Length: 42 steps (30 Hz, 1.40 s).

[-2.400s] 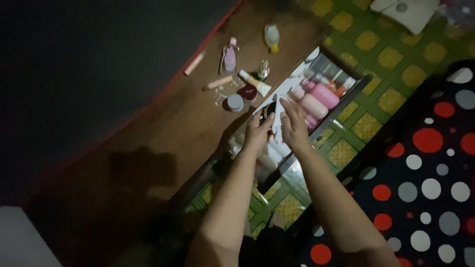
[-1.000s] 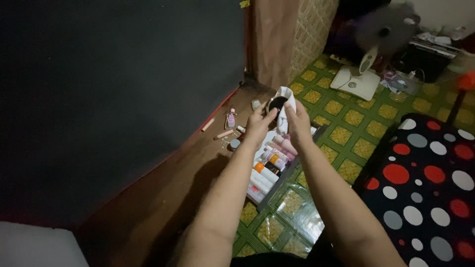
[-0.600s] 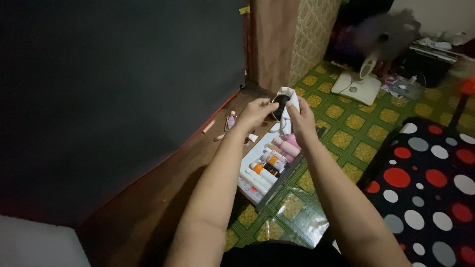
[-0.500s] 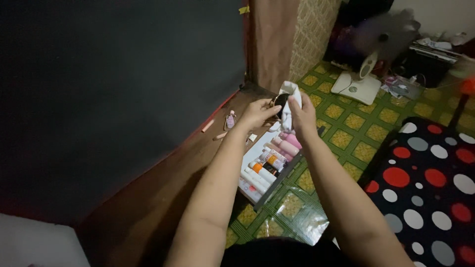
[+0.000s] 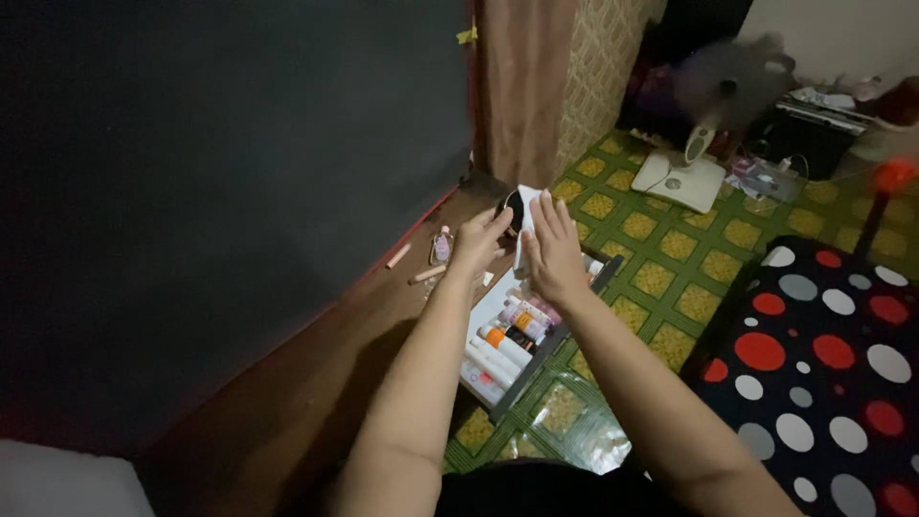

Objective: Cleaning various cosmetic containers with a cloth and organizing them in a drawer

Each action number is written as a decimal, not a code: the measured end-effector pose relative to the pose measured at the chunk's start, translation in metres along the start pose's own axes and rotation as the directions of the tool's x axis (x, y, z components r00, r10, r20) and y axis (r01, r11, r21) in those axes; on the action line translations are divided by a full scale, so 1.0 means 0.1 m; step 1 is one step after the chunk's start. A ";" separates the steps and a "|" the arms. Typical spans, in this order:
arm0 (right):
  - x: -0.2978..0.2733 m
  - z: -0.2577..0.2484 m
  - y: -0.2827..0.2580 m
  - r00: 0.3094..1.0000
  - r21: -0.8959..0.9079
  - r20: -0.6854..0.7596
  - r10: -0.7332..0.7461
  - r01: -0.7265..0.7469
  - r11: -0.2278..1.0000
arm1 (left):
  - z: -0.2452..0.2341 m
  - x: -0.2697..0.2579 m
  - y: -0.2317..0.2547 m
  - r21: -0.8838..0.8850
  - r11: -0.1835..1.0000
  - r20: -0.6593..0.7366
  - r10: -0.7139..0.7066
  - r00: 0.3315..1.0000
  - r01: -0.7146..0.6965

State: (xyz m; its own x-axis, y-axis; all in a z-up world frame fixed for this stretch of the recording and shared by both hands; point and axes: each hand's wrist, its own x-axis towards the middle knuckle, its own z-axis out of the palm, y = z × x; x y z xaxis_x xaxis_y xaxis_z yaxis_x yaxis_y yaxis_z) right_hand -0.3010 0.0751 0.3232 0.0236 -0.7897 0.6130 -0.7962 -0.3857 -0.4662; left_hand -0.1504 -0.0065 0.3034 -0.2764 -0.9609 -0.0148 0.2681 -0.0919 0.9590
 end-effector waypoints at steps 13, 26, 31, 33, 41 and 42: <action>0.11 0.00 -0.06 0.999 0.106 0.001 -0.037 0.037 0.994 | 0.02 -0.25 0.12 0.160 0.985 -0.077 0.077 0.994 -0.064; 0.18 0.53 0.21 0.953 0.812 -0.004 0.304 -0.175 0.557 | 0.02 -0.12 -0.09 -0.159 0.974 -0.100 0.147 0.984 -0.161; 0.32 0.34 0.32 0.936 0.887 0.086 0.342 -0.229 0.402 | -0.06 -0.17 -0.06 -0.095 0.993 0.012 0.073 0.997 -0.072; 0.32 0.21 0.32 0.941 0.799 0.155 0.303 -0.299 0.522 | -0.11 -0.23 0.12 0.152 0.984 0.016 0.092 0.996 -0.093; 0.14 -0.17 -0.37 0.966 0.203 0.010 0.257 -0.254 0.946 | -0.10 -0.22 0.05 0.002 1.000 0.011 0.005 1.000 -0.005; 0.03 -0.01 -0.21 0.988 0.045 -0.107 -0.108 0.113 0.993 | -0.10 -0.21 0.03 -0.066 0.998 -0.030 0.013 0.999 -0.015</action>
State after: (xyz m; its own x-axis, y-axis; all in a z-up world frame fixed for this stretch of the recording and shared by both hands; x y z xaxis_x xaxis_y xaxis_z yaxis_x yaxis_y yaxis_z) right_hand -0.2852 0.0810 0.3357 0.0447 -0.6881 0.7242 -0.7602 -0.4938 -0.4223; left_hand -0.1347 0.0109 0.3040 -0.2451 -0.9694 -0.0109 0.3323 -0.0945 0.9384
